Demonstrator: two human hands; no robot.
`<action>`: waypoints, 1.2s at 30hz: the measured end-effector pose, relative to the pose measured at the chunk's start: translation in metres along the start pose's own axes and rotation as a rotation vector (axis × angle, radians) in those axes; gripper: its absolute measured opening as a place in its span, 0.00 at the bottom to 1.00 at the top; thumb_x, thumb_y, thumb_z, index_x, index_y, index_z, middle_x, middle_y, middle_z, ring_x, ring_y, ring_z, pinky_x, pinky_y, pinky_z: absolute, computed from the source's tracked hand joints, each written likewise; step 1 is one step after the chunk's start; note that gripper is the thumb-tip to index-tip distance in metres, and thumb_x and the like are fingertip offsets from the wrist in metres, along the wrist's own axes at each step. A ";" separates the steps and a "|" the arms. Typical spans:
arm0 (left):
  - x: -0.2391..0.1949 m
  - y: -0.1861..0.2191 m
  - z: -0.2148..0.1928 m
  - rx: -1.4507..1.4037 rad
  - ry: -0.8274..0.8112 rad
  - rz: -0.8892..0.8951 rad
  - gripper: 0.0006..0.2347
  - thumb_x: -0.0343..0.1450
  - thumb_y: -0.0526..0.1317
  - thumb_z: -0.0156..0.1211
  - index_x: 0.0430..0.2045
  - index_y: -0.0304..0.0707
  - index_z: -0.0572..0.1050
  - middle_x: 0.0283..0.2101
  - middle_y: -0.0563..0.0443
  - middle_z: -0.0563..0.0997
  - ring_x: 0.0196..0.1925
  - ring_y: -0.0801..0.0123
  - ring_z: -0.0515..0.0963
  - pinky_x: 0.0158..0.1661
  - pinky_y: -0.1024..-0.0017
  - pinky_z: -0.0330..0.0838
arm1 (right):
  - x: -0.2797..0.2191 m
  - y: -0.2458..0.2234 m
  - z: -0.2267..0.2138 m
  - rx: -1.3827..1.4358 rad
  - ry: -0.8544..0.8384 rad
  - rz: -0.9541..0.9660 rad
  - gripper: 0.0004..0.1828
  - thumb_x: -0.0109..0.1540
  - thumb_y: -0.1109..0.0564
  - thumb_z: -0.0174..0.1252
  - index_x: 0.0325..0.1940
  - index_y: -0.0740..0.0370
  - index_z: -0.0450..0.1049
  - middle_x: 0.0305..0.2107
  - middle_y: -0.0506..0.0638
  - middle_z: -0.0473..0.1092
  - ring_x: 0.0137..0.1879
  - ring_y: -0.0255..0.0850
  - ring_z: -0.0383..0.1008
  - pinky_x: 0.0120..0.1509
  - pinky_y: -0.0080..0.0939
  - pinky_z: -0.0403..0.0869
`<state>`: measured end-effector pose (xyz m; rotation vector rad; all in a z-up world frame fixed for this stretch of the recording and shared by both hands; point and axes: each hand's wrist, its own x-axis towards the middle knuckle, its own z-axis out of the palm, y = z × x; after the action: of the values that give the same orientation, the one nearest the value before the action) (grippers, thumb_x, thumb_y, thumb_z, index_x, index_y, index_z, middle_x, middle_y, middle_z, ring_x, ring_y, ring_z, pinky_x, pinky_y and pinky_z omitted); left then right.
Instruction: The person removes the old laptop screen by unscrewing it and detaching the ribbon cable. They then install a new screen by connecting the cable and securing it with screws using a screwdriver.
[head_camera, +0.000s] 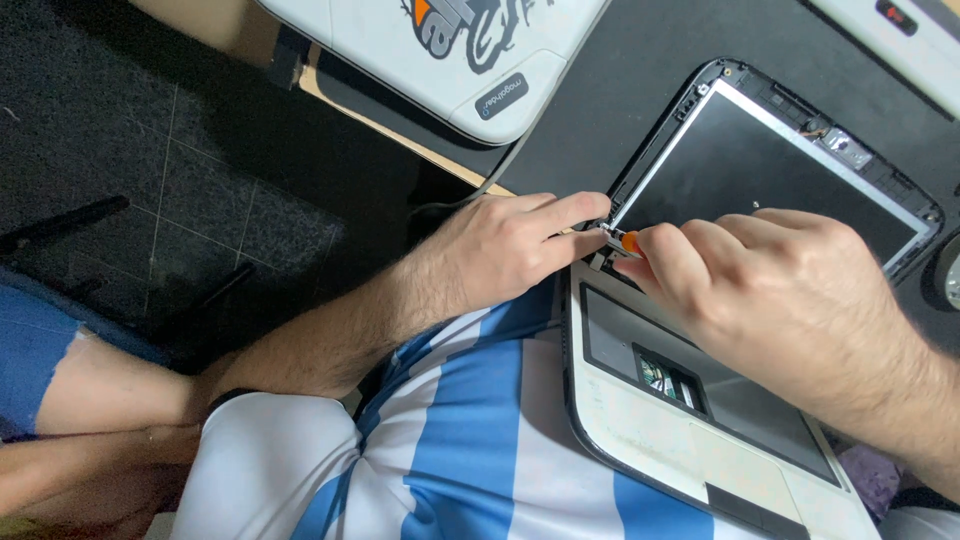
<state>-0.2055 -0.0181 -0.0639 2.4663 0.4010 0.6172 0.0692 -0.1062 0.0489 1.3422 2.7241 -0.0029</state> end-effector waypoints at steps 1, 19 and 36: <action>0.000 0.000 0.000 -0.028 -0.008 -0.019 0.08 0.90 0.39 0.70 0.53 0.31 0.87 0.66 0.49 0.84 0.41 0.55 0.86 0.38 0.51 0.85 | 0.003 -0.002 -0.006 -0.072 -0.086 0.008 0.23 0.92 0.38 0.61 0.45 0.46 0.72 0.24 0.37 0.65 0.27 0.38 0.72 0.37 0.43 0.74; -0.003 -0.011 0.002 -0.035 -0.006 0.040 0.03 0.88 0.35 0.72 0.49 0.36 0.88 0.67 0.47 0.84 0.38 0.57 0.83 0.29 0.58 0.80 | 0.004 -0.016 -0.012 -0.202 -0.220 0.037 0.41 0.94 0.28 0.58 0.32 0.46 0.63 0.17 0.37 0.61 0.22 0.38 0.66 0.33 0.44 0.63; -0.004 -0.005 0.004 -0.205 0.018 -0.171 0.12 0.88 0.41 0.72 0.64 0.39 0.80 0.45 0.52 0.88 0.38 0.52 0.88 0.37 0.52 0.86 | 0.028 -0.005 -0.011 -0.037 -0.113 -0.067 0.05 0.81 0.63 0.62 0.54 0.55 0.73 0.34 0.42 0.67 0.32 0.38 0.72 0.43 0.43 0.80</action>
<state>-0.2073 -0.0174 -0.0713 2.2072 0.5227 0.5798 0.0473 -0.0858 0.0574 1.2028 2.6594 -0.0321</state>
